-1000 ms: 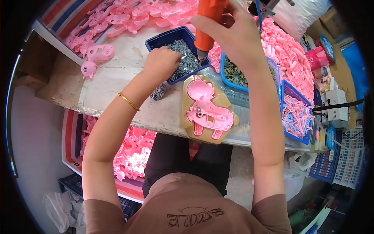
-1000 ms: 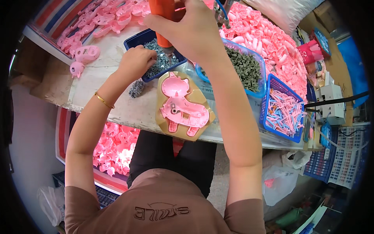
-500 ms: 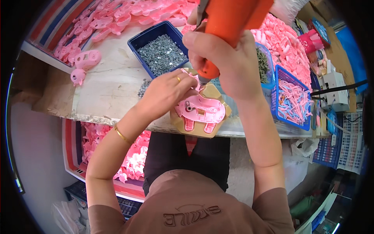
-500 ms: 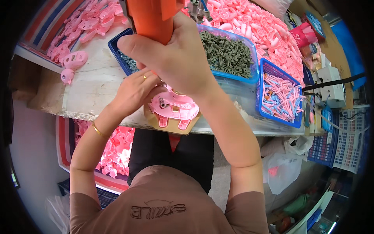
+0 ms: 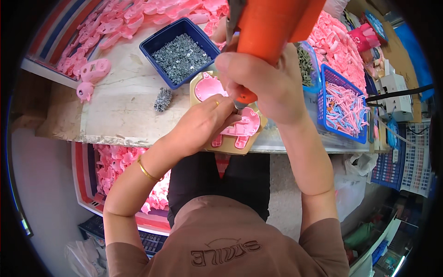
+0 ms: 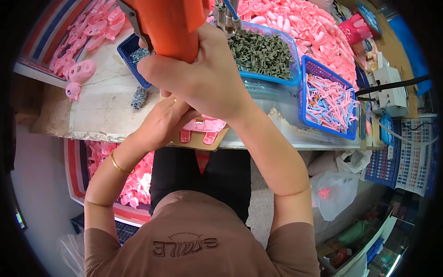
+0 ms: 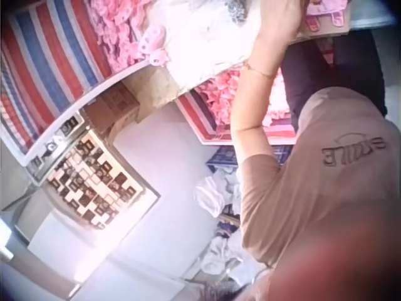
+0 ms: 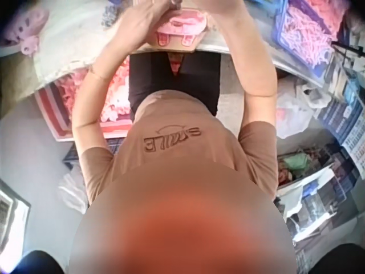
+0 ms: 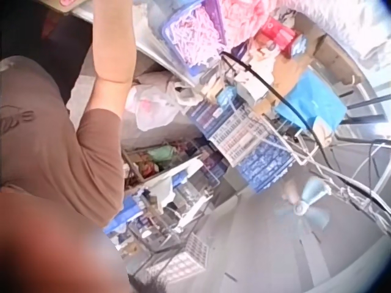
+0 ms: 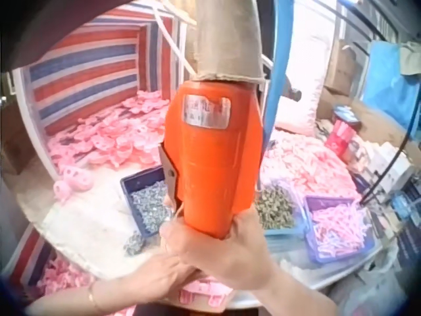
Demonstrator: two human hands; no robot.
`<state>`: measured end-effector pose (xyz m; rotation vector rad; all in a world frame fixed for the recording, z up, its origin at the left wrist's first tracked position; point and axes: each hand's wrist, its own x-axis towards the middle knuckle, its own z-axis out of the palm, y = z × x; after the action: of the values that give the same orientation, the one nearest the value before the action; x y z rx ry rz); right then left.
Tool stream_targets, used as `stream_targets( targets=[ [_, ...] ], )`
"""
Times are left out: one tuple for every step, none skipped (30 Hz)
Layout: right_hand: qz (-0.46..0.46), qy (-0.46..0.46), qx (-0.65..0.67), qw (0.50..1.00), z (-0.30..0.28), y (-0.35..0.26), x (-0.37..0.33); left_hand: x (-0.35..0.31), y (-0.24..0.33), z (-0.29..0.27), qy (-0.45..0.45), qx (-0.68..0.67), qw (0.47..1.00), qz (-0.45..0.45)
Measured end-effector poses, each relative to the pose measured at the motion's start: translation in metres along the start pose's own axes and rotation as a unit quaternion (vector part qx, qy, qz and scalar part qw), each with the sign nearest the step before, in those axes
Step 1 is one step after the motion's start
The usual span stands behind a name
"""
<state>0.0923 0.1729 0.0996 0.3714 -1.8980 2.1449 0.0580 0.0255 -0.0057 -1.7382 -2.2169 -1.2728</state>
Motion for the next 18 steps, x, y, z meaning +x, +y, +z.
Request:
stream_targets(
  targets=[
    [-0.008,0.008,-0.005,1.0,0.001,0.001,-0.001,-0.001,0.001,0.002,-0.002,-0.025,1.0,-0.009],
    [-0.006,0.009,-0.006,1.0,-0.002,0.001,-0.004,-0.003,0.003,0.003,-0.002,-0.027,1.0,-0.009],
    [0.023,-0.004,0.021,1.0,-0.006,0.0,-0.007,-0.005,0.005,0.002,-0.013,-0.004,1.0,-0.012],
    [0.052,-0.017,0.048,0.997,-0.008,0.0,-0.01,-0.006,0.007,0.001,-0.024,0.02,0.999,-0.014],
    [0.054,-0.017,0.049,0.997,-0.009,0.004,-0.013,-0.005,0.009,-0.001,-0.024,0.018,0.999,-0.016],
    [0.029,0.008,0.017,0.999,-0.011,0.01,-0.017,-0.003,0.011,-0.003,-0.024,0.037,0.999,-0.016],
    [0.004,0.033,-0.014,0.999,-0.014,0.015,-0.021,-0.002,0.013,-0.004,-0.023,0.056,0.998,-0.015],
    [0.006,0.033,-0.015,0.999,-0.017,0.019,-0.025,-0.002,0.013,-0.004,-0.023,0.053,0.998,-0.016],
    [0.011,0.049,-0.011,0.999,-0.022,0.021,-0.029,-0.003,0.013,-0.003,-0.029,0.089,0.996,0.001],
    [0.014,0.065,-0.007,0.998,-0.026,0.023,-0.032,-0.004,0.013,-0.002,-0.035,0.124,0.991,0.018],
    [0.001,0.055,-0.022,0.998,-0.03,0.027,-0.032,-0.006,0.013,-0.001,-0.036,0.122,0.992,0.017],
    [0.005,0.056,-0.023,0.998,-0.029,0.028,-0.033,-0.009,0.012,0.002,-0.04,0.138,0.989,0.018],
    [0.008,0.068,-0.031,0.997,-0.025,0.029,-0.032,-0.012,0.012,0.004,-0.044,0.155,0.987,0.019],
    [0.012,0.08,-0.038,0.996,-0.022,0.03,-0.032,-0.013,0.011,0.007,-0.045,0.152,0.987,0.018],
    [0.013,0.081,-0.039,0.996,-0.022,0.031,-0.032,-0.014,0.011,0.008,-0.045,0.147,0.988,0.012],
    [0.02,0.084,-0.025,0.996,-0.022,0.033,-0.032,-0.014,0.011,0.009,-0.045,0.142,0.989,0.006],
    [0.026,0.088,-0.012,0.996,-0.022,0.034,-0.033,-0.014,0.011,0.01,-0.045,0.141,0.989,0.006],
    [0.027,0.088,-0.012,0.996,-0.023,0.035,-0.034,-0.015,0.011,0.01,-0.045,0.141,0.989,0.009]
  ],
)
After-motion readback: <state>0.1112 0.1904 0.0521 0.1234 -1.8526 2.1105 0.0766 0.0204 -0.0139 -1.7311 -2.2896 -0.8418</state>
